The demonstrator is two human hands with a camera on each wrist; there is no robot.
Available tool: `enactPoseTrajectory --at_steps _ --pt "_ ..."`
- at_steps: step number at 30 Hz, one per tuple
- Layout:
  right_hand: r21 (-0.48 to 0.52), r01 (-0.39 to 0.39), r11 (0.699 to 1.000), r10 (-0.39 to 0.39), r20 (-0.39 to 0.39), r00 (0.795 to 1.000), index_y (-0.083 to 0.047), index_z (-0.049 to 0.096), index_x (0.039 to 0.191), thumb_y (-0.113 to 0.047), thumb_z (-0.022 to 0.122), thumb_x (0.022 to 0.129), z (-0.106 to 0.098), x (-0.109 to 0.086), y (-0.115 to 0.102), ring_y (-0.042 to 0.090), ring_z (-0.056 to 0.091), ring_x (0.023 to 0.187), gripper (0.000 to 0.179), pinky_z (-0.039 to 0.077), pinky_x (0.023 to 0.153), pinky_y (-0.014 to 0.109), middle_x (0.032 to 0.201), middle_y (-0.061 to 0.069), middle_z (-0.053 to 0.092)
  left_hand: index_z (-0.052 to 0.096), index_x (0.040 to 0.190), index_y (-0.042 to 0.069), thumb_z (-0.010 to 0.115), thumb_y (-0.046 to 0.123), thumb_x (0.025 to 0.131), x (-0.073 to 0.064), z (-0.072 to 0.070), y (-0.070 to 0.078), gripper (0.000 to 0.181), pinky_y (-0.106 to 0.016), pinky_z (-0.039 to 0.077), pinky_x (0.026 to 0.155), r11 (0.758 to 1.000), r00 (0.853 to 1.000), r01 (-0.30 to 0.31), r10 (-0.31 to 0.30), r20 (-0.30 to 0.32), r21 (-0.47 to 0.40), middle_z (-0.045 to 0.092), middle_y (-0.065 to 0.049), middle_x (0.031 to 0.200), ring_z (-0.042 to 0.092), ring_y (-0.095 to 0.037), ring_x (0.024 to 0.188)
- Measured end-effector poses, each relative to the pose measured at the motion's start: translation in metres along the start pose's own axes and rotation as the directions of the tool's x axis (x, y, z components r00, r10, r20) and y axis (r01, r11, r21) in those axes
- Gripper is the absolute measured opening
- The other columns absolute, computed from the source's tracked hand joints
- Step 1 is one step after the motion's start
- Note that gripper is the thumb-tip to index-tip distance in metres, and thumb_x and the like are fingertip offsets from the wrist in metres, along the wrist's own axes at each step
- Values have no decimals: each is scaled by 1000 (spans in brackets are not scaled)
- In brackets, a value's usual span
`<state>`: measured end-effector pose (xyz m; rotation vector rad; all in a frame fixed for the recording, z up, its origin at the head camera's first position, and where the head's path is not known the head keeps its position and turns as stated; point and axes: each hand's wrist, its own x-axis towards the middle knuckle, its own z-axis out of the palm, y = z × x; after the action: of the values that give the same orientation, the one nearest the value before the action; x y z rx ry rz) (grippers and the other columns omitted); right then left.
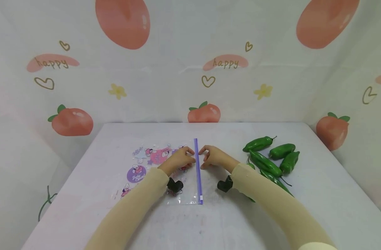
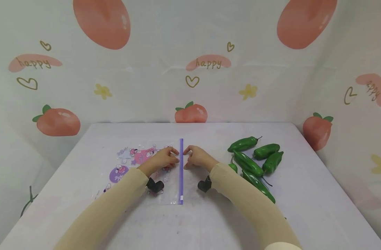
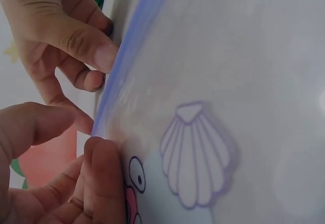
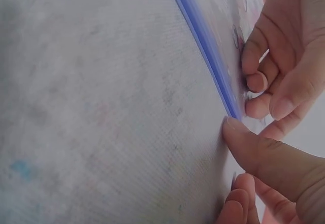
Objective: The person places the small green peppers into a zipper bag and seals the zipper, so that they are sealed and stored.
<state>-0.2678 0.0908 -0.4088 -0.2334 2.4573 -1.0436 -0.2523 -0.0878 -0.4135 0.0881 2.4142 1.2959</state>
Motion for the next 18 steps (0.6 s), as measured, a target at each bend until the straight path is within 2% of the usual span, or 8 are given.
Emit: enactPoseTrajectory --at_steps 6,18 --pt "-5 15 1000 -15 12 1000 -12 57 120 -7 84 71 -1 1 1 11 47 61 56 41 56 21 74 0 54 52 125 5 70 15 86 1 0 2 44 -25 54 69 998 999 51 -51 -4 -34 67 -8 91 63 -15 73" --pt "0 11 1000 -11 38 999 -12 55 120 -10 85 71 -3 -4 -2 13 47 62 57 44 57 22 76 3 55 50 127 9 78 22 80 3 4 6 56 -22 45 56 993 996 79 -74 -49 93 62 -3 71 55 -12 56"
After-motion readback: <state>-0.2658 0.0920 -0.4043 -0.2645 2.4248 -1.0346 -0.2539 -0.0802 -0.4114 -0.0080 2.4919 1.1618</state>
